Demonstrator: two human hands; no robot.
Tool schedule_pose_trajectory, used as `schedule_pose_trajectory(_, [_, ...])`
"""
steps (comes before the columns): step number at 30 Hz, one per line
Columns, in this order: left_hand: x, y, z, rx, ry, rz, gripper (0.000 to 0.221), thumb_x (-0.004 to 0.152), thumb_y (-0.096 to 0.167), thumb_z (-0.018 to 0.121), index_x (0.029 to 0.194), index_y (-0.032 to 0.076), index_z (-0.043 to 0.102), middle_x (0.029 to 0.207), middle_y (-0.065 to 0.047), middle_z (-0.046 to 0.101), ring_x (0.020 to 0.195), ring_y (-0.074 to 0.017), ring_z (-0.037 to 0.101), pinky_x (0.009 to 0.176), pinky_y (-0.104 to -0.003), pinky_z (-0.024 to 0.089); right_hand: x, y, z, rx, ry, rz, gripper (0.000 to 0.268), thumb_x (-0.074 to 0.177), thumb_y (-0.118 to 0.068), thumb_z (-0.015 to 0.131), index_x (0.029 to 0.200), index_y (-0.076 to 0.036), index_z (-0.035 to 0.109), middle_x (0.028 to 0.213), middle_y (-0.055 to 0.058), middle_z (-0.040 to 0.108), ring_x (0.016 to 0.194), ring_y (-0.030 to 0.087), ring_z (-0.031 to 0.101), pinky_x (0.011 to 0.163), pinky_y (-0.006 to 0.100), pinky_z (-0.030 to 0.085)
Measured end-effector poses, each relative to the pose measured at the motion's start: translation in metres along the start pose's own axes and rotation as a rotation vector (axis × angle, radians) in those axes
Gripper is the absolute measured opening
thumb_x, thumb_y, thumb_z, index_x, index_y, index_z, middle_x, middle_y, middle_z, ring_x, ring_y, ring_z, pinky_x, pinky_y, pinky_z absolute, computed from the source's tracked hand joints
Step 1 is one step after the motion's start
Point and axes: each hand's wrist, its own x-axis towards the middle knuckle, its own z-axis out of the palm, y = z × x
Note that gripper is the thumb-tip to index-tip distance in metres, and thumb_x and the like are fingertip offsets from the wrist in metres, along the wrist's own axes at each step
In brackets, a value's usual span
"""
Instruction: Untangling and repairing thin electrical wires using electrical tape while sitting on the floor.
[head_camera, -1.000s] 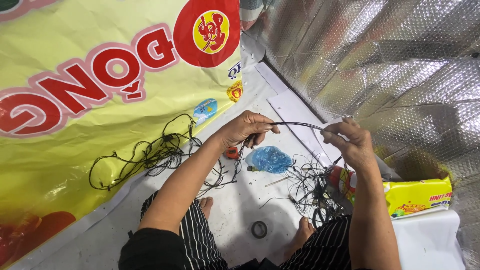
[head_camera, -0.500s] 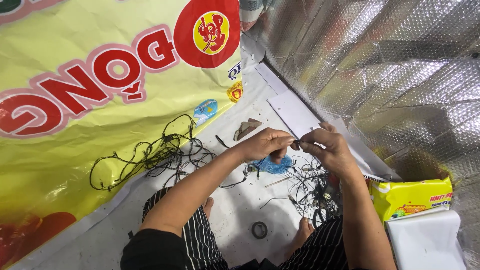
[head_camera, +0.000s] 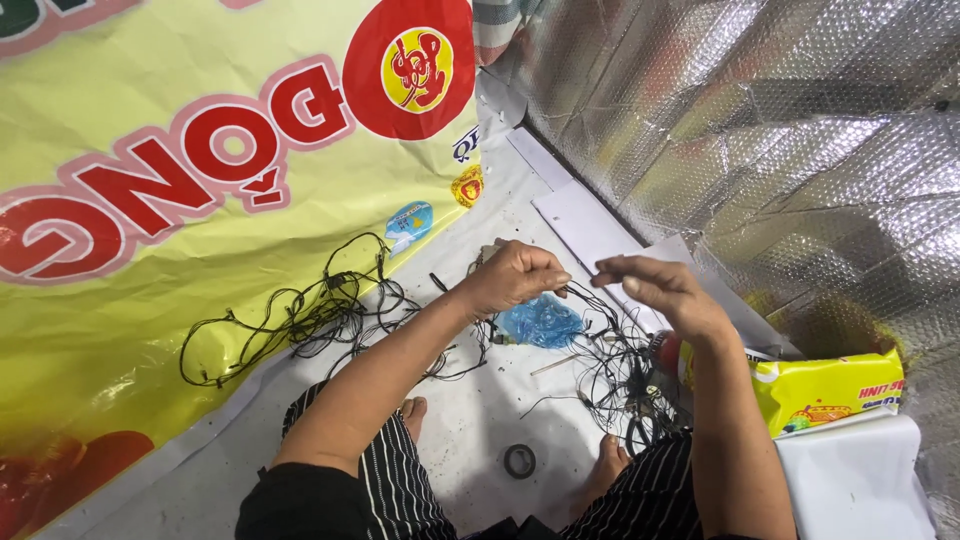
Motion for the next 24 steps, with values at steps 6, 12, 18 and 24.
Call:
schedule_pose_trajectory(6, [-0.005, 0.011, -0.003, -0.007, 0.04, 0.016, 0.021, 0.099, 0.013, 0.065, 0.091, -0.004, 0.073, 0.045, 0.003, 0.039, 0.044, 0.0013, 0.032, 0.044, -0.015, 0.023, 0.004, -0.012, 0.023, 0.035, -0.067, 0.051, 0.047, 0.079, -0.018, 0.079, 0.121, 0.003, 0.073, 0.093, 0.018, 0.073, 0.1, 0.039, 0.07, 0.099, 0.061, 0.045])
schedule_pose_trajectory(12, [-0.003, 0.013, -0.01, 0.106, 0.028, 0.045, 0.023, 0.1, 0.016, 0.065, 0.088, -0.001, 0.073, 0.043, 0.004, 0.04, 0.044, 0.0007, 0.032, 0.046, -0.015, 0.024, 0.002, -0.005, 0.028, -0.07, 0.072, 0.004, 0.042, 0.071, -0.01, 0.09, 0.111, -0.003, 0.078, 0.077, 0.01, 0.075, 0.081, 0.024, 0.069, 0.091, 0.043, 0.049])
schedule_pose_trajectory(18, [-0.009, 0.025, -0.003, 0.208, 0.007, 0.047, 0.016, 0.095, 0.016, 0.071, 0.089, 0.003, 0.076, 0.047, 0.003, 0.054, 0.053, 0.0009, 0.038, 0.051, -0.016, 0.029, 0.001, -0.002, 0.035, -0.184, 0.13, -0.093, 0.041, 0.07, -0.021, 0.092, 0.106, -0.007, 0.079, 0.071, 0.005, 0.073, 0.077, 0.025, 0.067, 0.095, 0.046, 0.045])
schedule_pose_trajectory(24, [-0.012, 0.028, -0.008, 0.286, -0.035, 0.032, 0.012, 0.091, 0.016, 0.077, 0.095, 0.005, 0.078, 0.058, 0.001, 0.065, 0.058, -0.0005, 0.049, 0.057, -0.016, 0.04, 0.002, -0.019, 0.039, -0.33, 0.12, -0.217, 0.021, 0.084, -0.023, 0.082, 0.102, -0.011, 0.08, 0.071, 0.003, 0.073, 0.075, 0.023, 0.069, 0.097, 0.046, 0.042])
